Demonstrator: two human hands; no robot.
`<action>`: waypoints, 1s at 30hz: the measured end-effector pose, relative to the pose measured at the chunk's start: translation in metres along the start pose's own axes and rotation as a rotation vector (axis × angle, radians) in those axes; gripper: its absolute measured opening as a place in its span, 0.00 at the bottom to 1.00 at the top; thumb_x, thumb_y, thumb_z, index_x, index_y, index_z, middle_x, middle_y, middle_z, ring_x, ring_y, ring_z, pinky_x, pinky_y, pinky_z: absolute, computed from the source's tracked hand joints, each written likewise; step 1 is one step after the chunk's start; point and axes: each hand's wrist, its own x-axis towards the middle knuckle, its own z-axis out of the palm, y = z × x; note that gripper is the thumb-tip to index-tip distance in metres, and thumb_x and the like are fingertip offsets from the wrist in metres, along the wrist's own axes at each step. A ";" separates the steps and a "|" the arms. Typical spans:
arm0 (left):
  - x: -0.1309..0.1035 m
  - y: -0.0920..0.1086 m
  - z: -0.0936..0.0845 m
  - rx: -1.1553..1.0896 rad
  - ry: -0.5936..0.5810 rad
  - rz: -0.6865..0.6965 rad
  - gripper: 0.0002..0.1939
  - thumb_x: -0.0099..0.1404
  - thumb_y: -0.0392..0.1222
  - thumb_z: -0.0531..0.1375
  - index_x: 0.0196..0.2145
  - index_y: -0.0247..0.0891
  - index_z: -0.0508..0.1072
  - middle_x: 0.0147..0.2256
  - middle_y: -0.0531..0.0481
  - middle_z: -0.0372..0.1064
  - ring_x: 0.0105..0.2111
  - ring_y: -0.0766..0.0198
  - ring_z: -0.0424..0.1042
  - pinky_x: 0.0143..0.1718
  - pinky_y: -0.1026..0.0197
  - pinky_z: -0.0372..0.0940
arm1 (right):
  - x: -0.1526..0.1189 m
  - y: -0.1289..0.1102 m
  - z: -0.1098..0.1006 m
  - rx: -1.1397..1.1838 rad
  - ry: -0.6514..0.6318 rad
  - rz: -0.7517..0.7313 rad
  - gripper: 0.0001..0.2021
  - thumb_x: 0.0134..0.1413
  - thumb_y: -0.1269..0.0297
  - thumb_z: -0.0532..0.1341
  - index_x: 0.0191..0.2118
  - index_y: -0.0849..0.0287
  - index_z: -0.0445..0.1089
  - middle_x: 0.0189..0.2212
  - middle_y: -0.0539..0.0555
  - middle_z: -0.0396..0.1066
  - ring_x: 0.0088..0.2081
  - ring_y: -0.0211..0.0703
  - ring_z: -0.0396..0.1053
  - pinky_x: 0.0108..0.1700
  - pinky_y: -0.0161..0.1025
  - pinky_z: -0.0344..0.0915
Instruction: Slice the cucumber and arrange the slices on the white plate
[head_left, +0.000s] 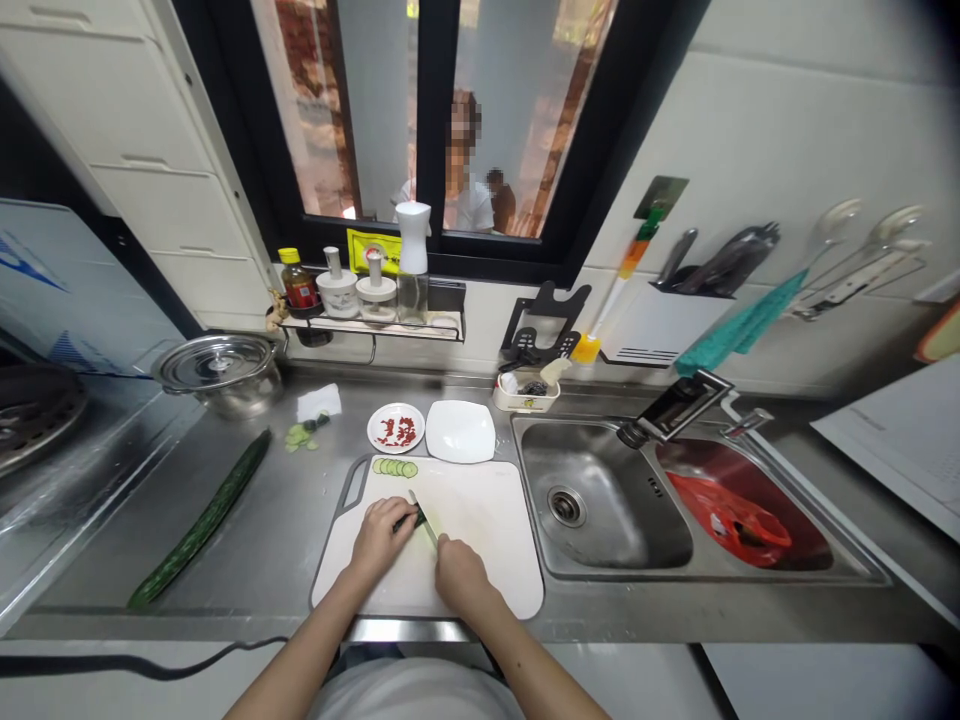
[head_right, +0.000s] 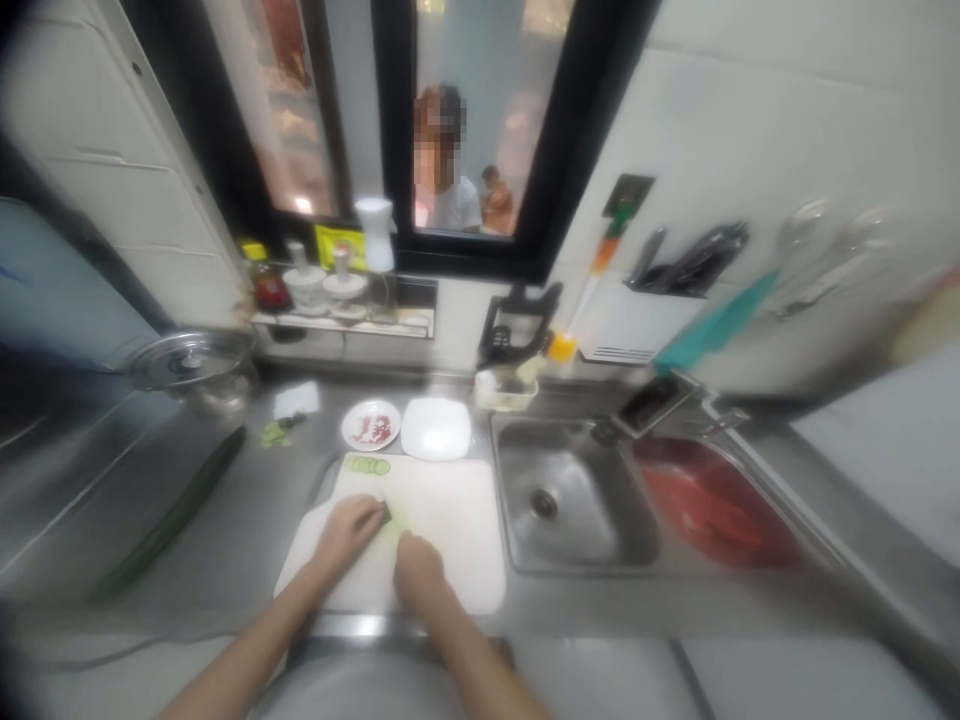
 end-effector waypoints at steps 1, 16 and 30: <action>0.000 0.000 0.000 0.002 0.000 -0.002 0.11 0.66 0.44 0.54 0.35 0.41 0.75 0.35 0.47 0.74 0.37 0.59 0.71 0.41 0.55 0.63 | -0.002 0.001 0.000 -0.003 -0.002 0.004 0.17 0.55 0.80 0.50 0.48 0.65 0.67 0.39 0.64 0.74 0.44 0.47 0.72 0.42 0.37 0.64; 0.000 0.011 -0.013 -0.085 -0.002 -0.101 0.14 0.67 0.50 0.53 0.40 0.42 0.75 0.40 0.46 0.74 0.42 0.57 0.71 0.47 0.53 0.63 | -0.025 0.031 -0.029 -0.013 0.051 0.013 0.16 0.60 0.75 0.47 0.46 0.63 0.69 0.37 0.61 0.73 0.42 0.47 0.71 0.38 0.36 0.60; 0.044 0.022 -0.036 -0.420 -0.021 -0.277 0.20 0.60 0.54 0.59 0.44 0.39 0.76 0.44 0.46 0.75 0.43 0.58 0.72 0.46 0.56 0.67 | -0.013 0.054 -0.042 -0.253 0.454 -0.069 0.21 0.62 0.70 0.50 0.58 0.48 0.64 0.47 0.60 0.64 0.41 0.47 0.63 0.42 0.41 0.55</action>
